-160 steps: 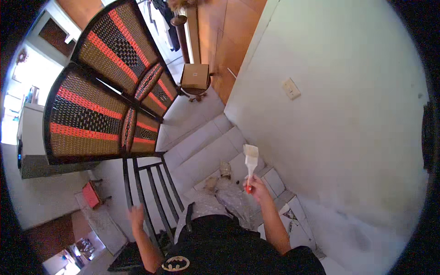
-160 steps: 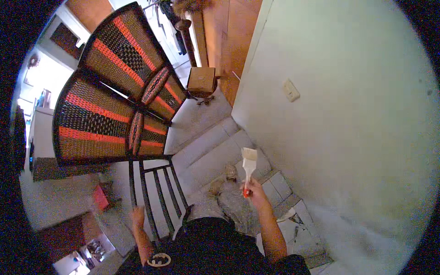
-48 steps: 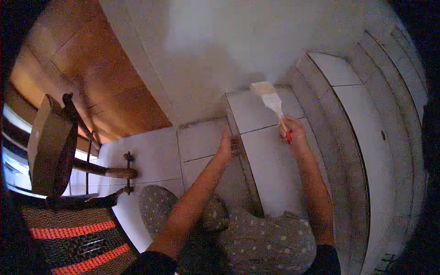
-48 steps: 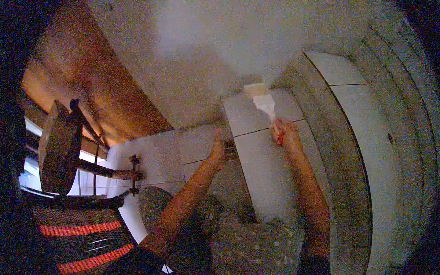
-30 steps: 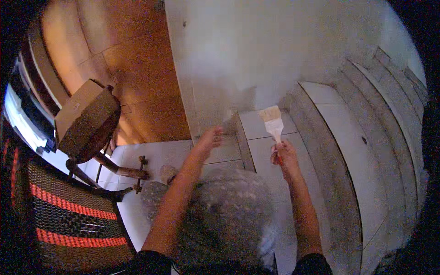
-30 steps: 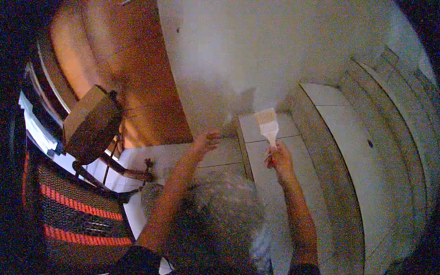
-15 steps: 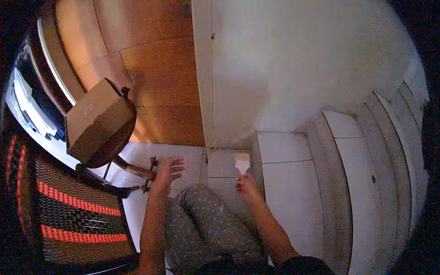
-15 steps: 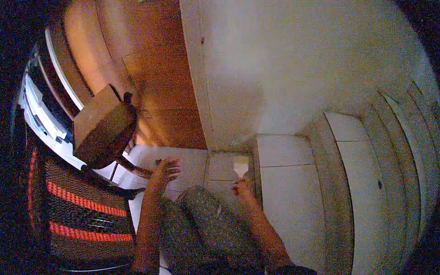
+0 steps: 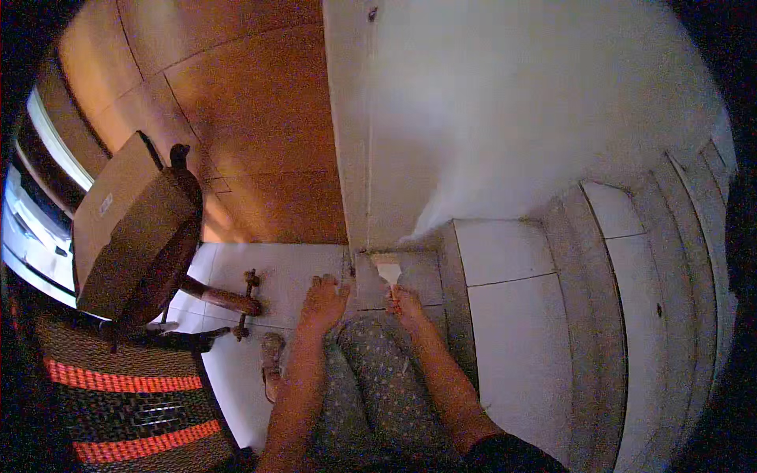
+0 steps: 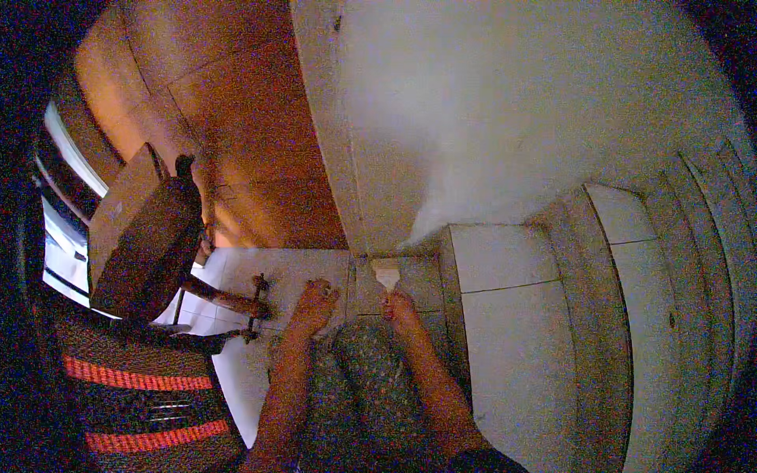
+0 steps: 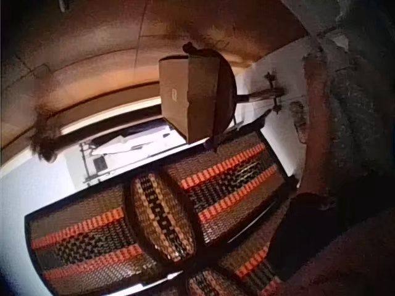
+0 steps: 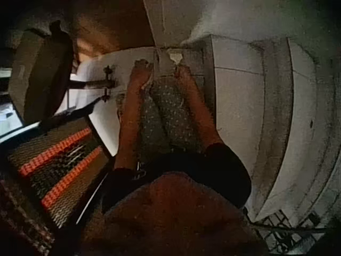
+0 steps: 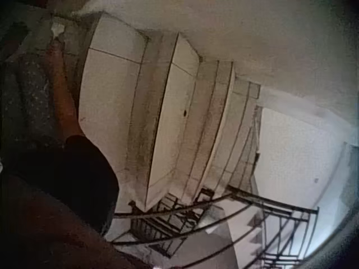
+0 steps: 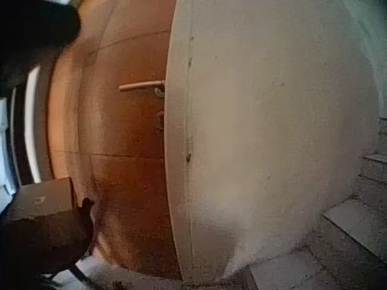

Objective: The person applies paint to a wall near stairs using a paintbrush, dipping the brush into a paint tray to load it with paint.

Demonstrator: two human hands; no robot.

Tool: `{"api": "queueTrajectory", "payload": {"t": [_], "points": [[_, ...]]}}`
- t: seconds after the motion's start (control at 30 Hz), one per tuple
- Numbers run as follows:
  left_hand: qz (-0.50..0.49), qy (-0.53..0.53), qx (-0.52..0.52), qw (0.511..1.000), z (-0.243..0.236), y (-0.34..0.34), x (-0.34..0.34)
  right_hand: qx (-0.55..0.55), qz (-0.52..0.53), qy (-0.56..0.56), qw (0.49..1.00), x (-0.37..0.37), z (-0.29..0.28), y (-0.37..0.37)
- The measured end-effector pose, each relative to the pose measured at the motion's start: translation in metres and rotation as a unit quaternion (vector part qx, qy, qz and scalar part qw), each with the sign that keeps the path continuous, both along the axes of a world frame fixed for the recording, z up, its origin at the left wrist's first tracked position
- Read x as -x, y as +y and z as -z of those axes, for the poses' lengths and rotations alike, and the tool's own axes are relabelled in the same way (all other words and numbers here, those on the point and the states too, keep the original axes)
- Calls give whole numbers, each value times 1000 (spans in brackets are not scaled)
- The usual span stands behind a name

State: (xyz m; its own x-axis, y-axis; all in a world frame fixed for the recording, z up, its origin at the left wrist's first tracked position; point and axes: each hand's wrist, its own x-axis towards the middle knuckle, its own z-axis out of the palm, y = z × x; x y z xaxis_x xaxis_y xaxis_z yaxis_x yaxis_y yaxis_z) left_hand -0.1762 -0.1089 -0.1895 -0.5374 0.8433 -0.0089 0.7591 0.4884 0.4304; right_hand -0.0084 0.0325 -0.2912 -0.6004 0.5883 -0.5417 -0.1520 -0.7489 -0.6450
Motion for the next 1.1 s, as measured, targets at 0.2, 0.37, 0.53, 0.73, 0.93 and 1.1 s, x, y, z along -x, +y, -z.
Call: {"api": "queueTrajectory", "payload": {"t": [0.2, 0.37, 0.53, 0.73, 0.93, 1.1], "points": [[-65, -69, 72, 993, -68, 15, -18, -6, 33, -14, 999, 17, 6, 5], [-64, -69, 67, 993, -40, 16, -14, -42, 25, 54, 997, 28, 9, 5], [-50, -111, 62, 991, -51, 19, -9, -28, 44, 44, 998, 17, 0, -28], [-26, -119, 78, 990, -55, 34, -19, -228, 22, -30, 973, 1, 57, 2], [-36, -77, 100, 991, -23, 17, -3, -49, 29, 64, 996, 40, -4, -18], [-27, -89, 131, 987, -36, 27, -10, -43, 72, 67, 994, 13, -8, -32]]}}
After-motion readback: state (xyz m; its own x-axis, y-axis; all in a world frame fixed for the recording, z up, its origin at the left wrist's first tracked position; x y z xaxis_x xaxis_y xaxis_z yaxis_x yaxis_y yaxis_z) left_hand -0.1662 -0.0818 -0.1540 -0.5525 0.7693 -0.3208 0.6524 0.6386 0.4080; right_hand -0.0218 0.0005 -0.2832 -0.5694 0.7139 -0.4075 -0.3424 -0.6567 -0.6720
